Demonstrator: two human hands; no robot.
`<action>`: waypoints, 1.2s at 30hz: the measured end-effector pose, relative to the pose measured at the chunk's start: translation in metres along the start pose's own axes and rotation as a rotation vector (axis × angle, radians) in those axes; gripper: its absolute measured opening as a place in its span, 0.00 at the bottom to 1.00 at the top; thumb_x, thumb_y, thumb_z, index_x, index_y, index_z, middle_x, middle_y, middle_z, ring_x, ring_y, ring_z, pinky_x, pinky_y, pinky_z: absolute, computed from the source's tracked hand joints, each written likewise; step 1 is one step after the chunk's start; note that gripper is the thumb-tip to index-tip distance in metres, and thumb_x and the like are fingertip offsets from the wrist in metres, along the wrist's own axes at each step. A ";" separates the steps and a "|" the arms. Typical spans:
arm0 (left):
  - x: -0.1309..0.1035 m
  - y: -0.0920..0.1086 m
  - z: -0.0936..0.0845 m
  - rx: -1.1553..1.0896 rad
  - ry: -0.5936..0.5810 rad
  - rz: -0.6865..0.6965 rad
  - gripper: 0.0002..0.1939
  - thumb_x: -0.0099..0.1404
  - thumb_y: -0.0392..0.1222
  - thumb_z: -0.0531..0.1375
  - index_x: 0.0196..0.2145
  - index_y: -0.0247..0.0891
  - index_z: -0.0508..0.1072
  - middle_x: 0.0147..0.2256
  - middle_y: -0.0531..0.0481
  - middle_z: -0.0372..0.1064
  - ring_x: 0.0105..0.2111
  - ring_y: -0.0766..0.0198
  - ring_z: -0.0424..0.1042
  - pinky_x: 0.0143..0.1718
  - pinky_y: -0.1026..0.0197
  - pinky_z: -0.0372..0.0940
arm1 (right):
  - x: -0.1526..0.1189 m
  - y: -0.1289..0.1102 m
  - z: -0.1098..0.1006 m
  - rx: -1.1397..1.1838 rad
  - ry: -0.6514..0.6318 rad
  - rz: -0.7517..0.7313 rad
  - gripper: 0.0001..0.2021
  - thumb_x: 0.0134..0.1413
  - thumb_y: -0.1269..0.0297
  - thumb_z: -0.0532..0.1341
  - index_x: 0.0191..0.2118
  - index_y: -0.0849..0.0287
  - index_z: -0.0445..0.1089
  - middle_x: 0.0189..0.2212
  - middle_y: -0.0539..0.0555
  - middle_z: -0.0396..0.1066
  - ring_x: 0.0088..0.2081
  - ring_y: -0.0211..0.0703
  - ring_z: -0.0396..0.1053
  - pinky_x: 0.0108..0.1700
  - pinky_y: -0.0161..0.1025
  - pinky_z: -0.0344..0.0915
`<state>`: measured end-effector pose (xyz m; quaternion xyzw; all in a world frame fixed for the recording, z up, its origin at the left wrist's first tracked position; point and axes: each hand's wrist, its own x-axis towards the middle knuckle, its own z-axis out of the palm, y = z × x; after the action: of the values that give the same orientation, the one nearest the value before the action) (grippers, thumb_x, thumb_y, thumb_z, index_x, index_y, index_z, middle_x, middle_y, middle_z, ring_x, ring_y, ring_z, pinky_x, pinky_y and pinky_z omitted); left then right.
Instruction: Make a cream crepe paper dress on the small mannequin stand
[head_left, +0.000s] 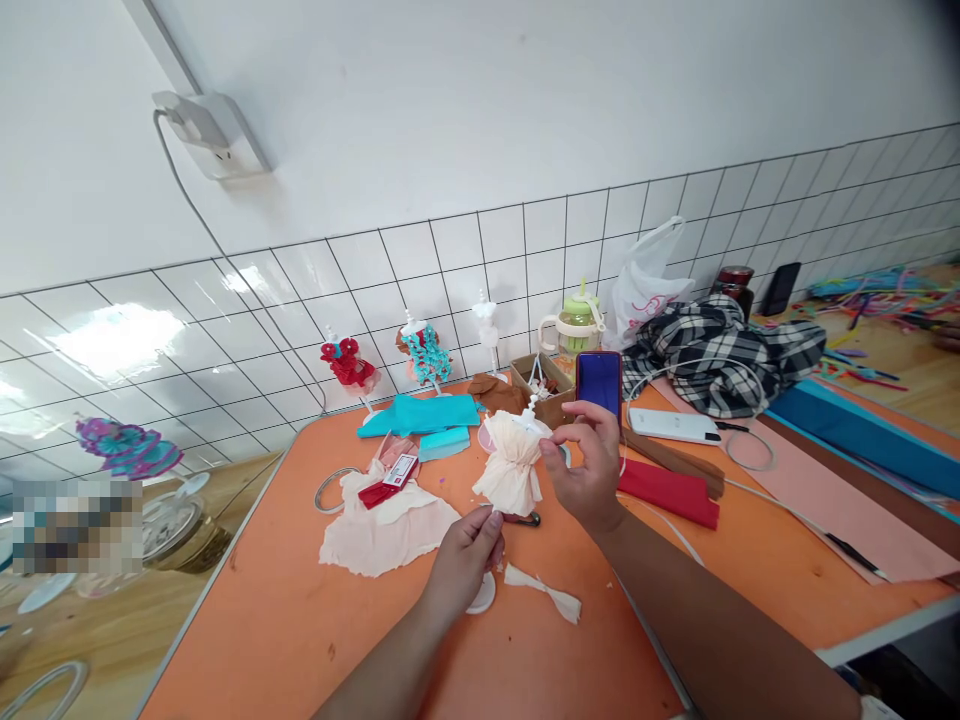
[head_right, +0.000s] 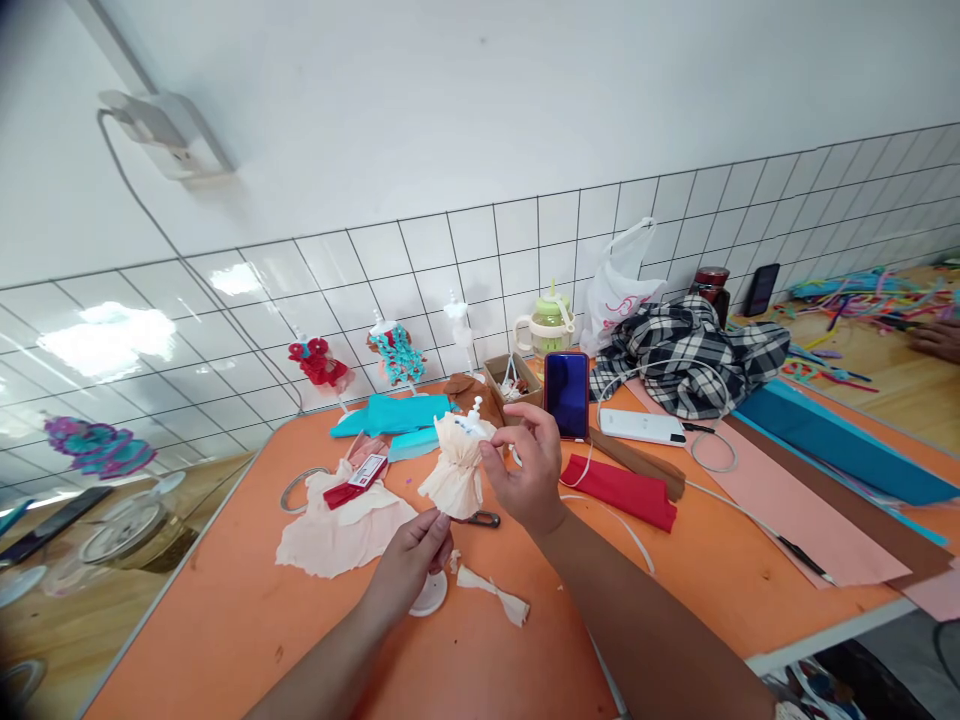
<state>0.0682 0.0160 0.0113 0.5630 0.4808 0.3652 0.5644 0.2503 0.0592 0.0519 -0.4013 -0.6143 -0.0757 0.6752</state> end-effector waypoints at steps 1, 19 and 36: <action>0.000 0.000 0.000 -0.008 0.000 -0.004 0.21 0.62 0.57 0.53 0.21 0.37 0.60 0.16 0.58 0.54 0.17 0.72 0.50 0.20 0.68 0.48 | -0.001 0.000 0.000 0.016 -0.008 0.016 0.03 0.54 0.65 0.58 0.31 0.57 0.66 0.43 0.58 0.61 0.46 0.48 0.64 0.46 0.47 0.64; 0.014 0.003 -0.012 0.088 0.078 0.152 0.18 0.66 0.53 0.48 0.37 0.37 0.68 0.21 0.55 0.62 0.22 0.68 0.59 0.26 0.66 0.56 | -0.004 0.015 0.005 0.086 0.104 0.140 0.12 0.57 0.61 0.52 0.46 0.57 0.60 0.45 0.59 0.63 0.43 0.48 0.64 0.41 0.45 0.63; 0.117 -0.021 -0.053 0.351 0.374 0.400 0.12 0.66 0.46 0.47 0.36 0.39 0.67 0.41 0.43 0.73 0.41 0.58 0.72 0.46 0.53 0.63 | -0.034 0.043 0.027 -0.214 -1.048 0.001 0.10 0.57 0.65 0.53 0.38 0.56 0.71 0.30 0.51 0.75 0.34 0.40 0.70 0.36 0.34 0.57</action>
<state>0.0468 0.1408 -0.0197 0.6582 0.5115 0.4776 0.2776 0.2467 0.0916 0.0004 -0.4521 -0.8579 0.0727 0.2331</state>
